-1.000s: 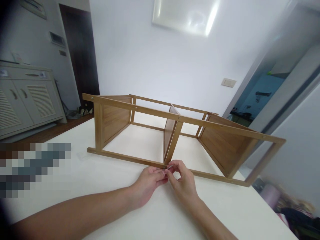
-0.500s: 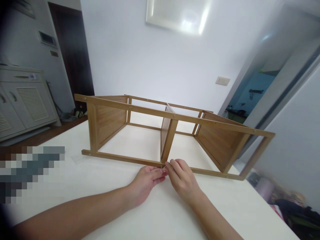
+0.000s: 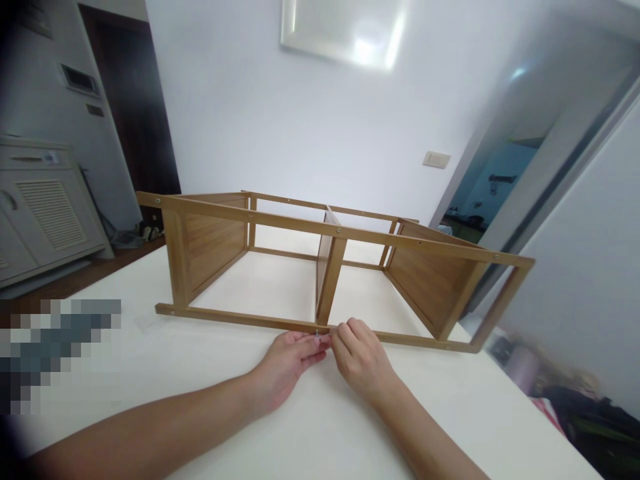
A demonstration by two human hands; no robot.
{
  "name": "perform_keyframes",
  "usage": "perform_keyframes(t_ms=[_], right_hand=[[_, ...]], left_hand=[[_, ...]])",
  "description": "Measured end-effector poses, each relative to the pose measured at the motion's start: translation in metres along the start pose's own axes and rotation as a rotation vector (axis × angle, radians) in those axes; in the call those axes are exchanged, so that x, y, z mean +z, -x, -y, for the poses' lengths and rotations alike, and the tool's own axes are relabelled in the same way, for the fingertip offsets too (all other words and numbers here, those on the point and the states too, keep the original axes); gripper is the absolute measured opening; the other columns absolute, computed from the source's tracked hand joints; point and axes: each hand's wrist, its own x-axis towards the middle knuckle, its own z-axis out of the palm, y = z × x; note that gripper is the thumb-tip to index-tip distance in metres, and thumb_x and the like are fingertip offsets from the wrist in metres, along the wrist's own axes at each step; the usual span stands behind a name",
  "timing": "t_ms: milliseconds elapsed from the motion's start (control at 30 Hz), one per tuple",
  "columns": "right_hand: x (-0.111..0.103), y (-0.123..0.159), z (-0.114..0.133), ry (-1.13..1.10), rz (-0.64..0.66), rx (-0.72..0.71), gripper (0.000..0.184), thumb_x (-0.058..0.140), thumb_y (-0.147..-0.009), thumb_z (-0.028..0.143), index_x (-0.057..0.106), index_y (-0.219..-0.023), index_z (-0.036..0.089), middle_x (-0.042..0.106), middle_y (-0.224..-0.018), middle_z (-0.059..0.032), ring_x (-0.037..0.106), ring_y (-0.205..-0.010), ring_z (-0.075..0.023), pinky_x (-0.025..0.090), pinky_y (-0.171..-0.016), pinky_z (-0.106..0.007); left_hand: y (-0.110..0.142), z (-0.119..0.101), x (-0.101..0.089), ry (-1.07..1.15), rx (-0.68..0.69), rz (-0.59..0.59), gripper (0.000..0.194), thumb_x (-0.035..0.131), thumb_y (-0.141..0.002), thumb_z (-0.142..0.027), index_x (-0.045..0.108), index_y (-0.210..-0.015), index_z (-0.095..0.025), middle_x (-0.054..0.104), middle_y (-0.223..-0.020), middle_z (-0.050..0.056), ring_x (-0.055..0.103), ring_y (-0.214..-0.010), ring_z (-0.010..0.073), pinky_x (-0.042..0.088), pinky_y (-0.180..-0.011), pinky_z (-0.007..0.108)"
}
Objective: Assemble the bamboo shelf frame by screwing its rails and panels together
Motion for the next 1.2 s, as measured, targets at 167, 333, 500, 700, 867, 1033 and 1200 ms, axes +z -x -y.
perform_keyframes(t_ms=[167,333,500,700,867,1033,1200], right_hand=[[0.000,-0.001,0.002,0.005,-0.007,0.011,0.021,0.050,-0.094,0.005,0.056,-0.077,0.018,0.049,-0.070,-0.0030,0.037,-0.066,-0.0170,0.029,-0.059,-0.033],[-0.001,-0.001,0.004,0.008,0.000,0.018,0.026,0.049,-0.094,0.007,0.052,-0.072,0.020,0.047,-0.067,-0.0023,0.036,-0.065,-0.0173,0.028,-0.058,-0.033],[0.002,0.004,0.005,0.002,0.023,0.032,0.026,0.047,-0.094,0.005,0.053,-0.073,0.019,0.048,-0.068,-0.0027,0.038,-0.065,-0.0170,0.028,-0.058,-0.033],[0.006,0.008,0.008,-0.009,0.043,0.051,0.024,0.049,-0.094,0.006,0.053,-0.073,0.018,0.049,-0.069,-0.0026,0.038,-0.065,-0.0165,0.027,-0.058,-0.032],[0.007,0.009,0.012,-0.034,0.066,0.090,0.024,0.047,-0.096,0.009,0.051,-0.075,0.019,0.051,-0.070,-0.0018,0.041,-0.064,-0.0153,0.029,-0.057,-0.031],[0.007,0.010,0.015,-0.067,0.093,0.111,0.021,0.043,-0.098,0.010,0.050,-0.080,0.019,0.053,-0.071,-0.0012,0.045,-0.062,-0.0141,0.031,-0.056,-0.029],[0.011,0.012,0.018,-0.092,0.096,0.125,0.021,0.041,-0.098,0.011,0.048,-0.081,0.020,0.055,-0.070,-0.0005,0.047,-0.059,-0.0134,0.032,-0.055,-0.029]], left_hand=[[0.001,0.000,0.000,0.003,0.006,0.000,0.034,0.088,-0.057,-0.031,0.075,-0.079,-0.009,0.076,-0.095,0.018,0.067,-0.101,0.0273,0.046,-0.097,0.039],[0.002,0.000,0.001,0.011,0.017,-0.011,0.027,0.086,-0.058,-0.026,0.074,-0.076,-0.011,0.076,-0.089,0.014,0.067,-0.095,0.0244,0.046,-0.097,0.038],[0.001,0.001,0.000,0.017,0.018,-0.001,0.024,0.085,-0.057,-0.024,0.073,-0.073,-0.011,0.075,-0.086,0.013,0.066,-0.092,0.0225,0.046,-0.097,0.037],[0.000,0.001,-0.001,0.025,0.008,0.003,0.024,0.085,-0.056,-0.021,0.071,-0.072,-0.010,0.074,-0.085,0.014,0.067,-0.092,0.0242,0.046,-0.099,0.040],[0.000,0.001,-0.001,0.047,0.002,0.002,0.019,0.081,-0.057,-0.015,0.067,-0.071,-0.011,0.073,-0.087,0.014,0.067,-0.094,0.0246,0.045,-0.100,0.040],[0.000,0.000,0.001,0.062,0.003,-0.013,0.017,0.073,-0.056,-0.004,0.065,-0.069,-0.013,0.073,-0.087,0.012,0.067,-0.093,0.0228,0.045,-0.100,0.038],[0.000,0.001,-0.001,0.068,-0.003,-0.010,0.019,0.065,-0.054,0.000,0.064,-0.067,-0.013,0.073,-0.087,0.012,0.066,-0.093,0.0220,0.045,-0.097,0.036]])
